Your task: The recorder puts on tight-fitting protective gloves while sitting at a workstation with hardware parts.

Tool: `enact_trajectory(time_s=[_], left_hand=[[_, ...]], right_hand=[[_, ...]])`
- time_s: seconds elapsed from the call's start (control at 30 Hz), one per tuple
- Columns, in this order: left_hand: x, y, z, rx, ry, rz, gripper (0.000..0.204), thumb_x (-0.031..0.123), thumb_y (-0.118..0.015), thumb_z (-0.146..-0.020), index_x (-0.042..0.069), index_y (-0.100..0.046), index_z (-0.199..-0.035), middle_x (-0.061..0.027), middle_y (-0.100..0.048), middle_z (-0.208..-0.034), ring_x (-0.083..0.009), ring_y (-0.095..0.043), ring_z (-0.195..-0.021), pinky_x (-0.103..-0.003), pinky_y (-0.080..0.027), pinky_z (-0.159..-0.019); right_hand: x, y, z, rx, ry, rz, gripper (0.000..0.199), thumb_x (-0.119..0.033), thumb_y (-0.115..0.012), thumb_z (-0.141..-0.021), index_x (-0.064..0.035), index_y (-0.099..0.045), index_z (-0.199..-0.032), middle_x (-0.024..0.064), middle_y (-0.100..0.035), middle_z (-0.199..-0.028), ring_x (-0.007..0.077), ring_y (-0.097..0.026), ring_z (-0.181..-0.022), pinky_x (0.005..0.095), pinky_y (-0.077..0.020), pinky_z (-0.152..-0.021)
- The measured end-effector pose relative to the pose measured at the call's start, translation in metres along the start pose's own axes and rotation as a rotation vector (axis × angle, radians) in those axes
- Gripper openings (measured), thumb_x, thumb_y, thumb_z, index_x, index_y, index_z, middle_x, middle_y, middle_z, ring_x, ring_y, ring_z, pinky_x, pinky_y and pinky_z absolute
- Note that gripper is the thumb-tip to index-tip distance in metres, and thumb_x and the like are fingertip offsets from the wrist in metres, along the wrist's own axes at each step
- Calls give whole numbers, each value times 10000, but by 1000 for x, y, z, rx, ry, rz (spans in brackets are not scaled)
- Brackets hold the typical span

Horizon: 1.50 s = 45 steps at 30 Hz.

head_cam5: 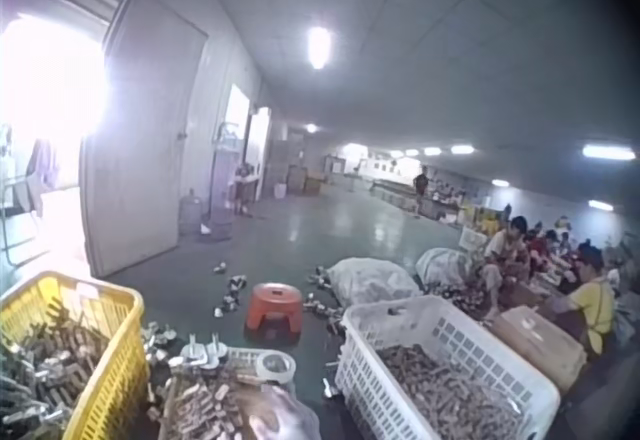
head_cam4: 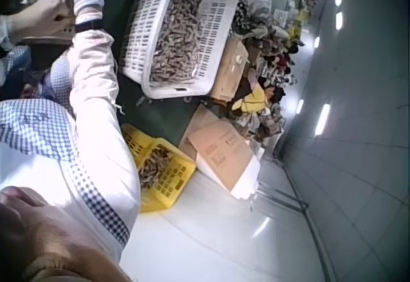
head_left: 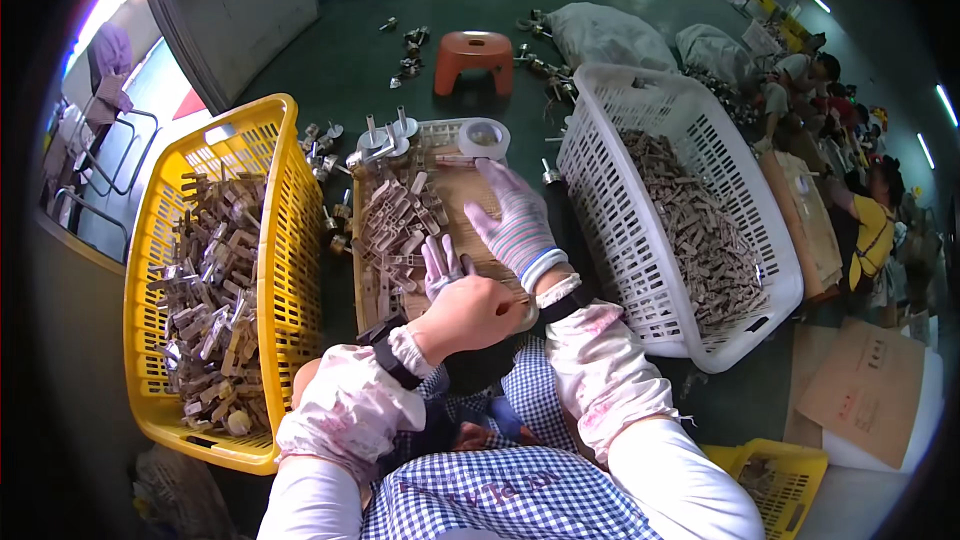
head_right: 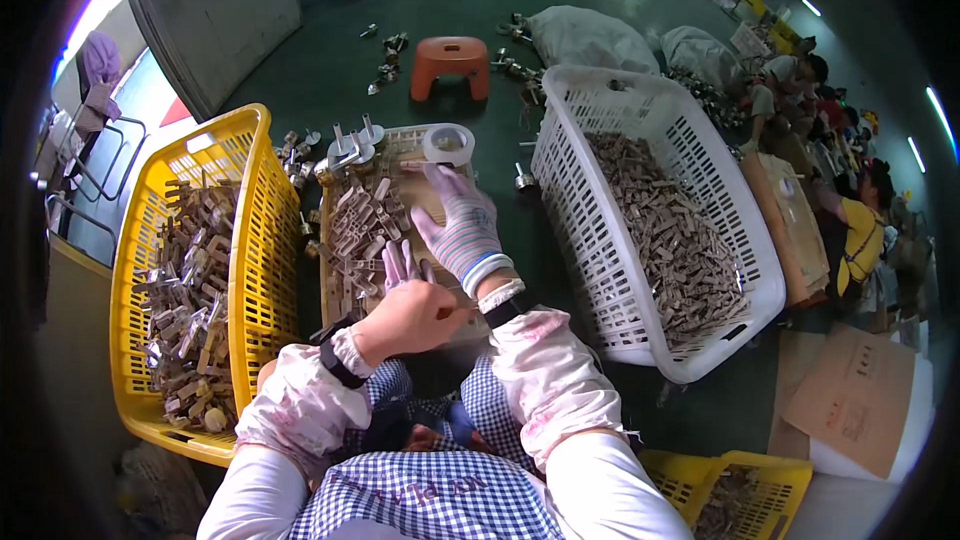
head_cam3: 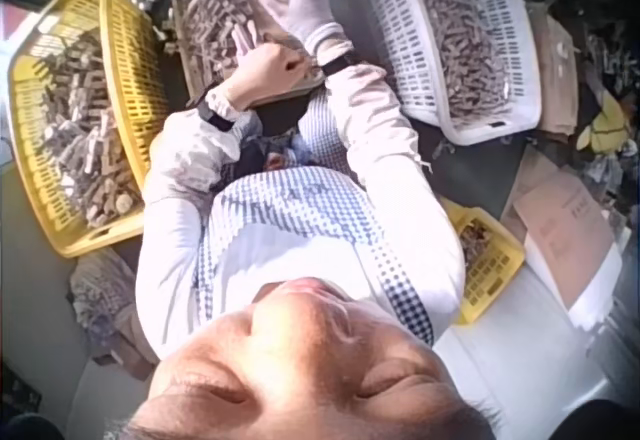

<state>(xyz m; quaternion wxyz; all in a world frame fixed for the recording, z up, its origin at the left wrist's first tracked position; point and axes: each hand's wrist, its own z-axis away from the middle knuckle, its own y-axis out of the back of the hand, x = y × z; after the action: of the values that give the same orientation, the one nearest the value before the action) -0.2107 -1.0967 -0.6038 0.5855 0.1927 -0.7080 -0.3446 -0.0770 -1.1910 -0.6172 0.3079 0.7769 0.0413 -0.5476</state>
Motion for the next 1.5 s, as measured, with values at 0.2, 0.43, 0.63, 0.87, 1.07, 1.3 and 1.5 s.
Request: enact_trajectory(time_s=[0.2,0.43,0.63,0.87,1.07,1.3,1.5], left_hand=[[17,12,-3,389,10,108,219,179,-752,-808,1,-728,-932,-80,-598,-763,-213,-601,-619,-330,-504,-607],[2,23,-6,148,188,171,263,185,-761,-802,16,-744,-1003,-109,-687,-783,-223,-687,-695,-313,-546,-675],[7,21,0,42,264,264,195,165,-717,-867,-16,-670,-923,-78,-660,-680,-135,-652,-617,-280,-520,-583],[25,13,-1,-228,330,856,140,95,-638,-949,-23,-565,-963,-26,-582,-768,-75,-516,-485,-235,-380,-405],[8,10,-9,492,83,749,115,27,-609,-944,-19,-583,-1047,-17,-606,-782,-58,-503,-523,-204,-395,-471],[-1,40,-5,360,353,391,379,59,-604,-883,-14,-617,-1255,36,-570,-648,-28,-447,-522,-235,-324,-454],[-3,32,-3,193,360,669,189,24,-566,-775,-83,-586,-929,0,-525,-570,-34,-423,-535,-275,-356,-475]], right_hand=[[35,-28,13,-258,202,1259,572,-488,-486,-938,-255,-426,-1457,43,-400,-1533,302,-235,-1479,669,-37,-1158],[34,-58,29,-309,344,1264,454,-438,-362,-991,-218,-535,-1347,71,-439,-1501,322,-234,-1476,670,2,-1159],[12,-59,27,-498,195,1333,573,-539,-397,-946,-239,-486,-1426,40,-405,-1526,287,-228,-1480,634,-15,-1182],[14,-50,35,-80,496,572,812,-361,-688,-883,-211,-258,-1557,111,-197,-1618,357,-269,-1450,505,-152,-1200],[4,-24,6,94,-80,-1006,793,-572,-518,-942,-322,-113,-1577,55,-132,-1641,311,-158,-1494,630,-189,-1142],[-21,18,7,-327,-110,-1625,829,-778,-416,-867,-417,-133,-1558,-43,-117,-1646,403,-110,-1475,769,-225,-1039],[-31,0,16,-331,-9,-1383,788,-722,-404,-916,-343,-182,-1571,90,-122,-1638,349,-101,-1493,568,-108,-1200]])
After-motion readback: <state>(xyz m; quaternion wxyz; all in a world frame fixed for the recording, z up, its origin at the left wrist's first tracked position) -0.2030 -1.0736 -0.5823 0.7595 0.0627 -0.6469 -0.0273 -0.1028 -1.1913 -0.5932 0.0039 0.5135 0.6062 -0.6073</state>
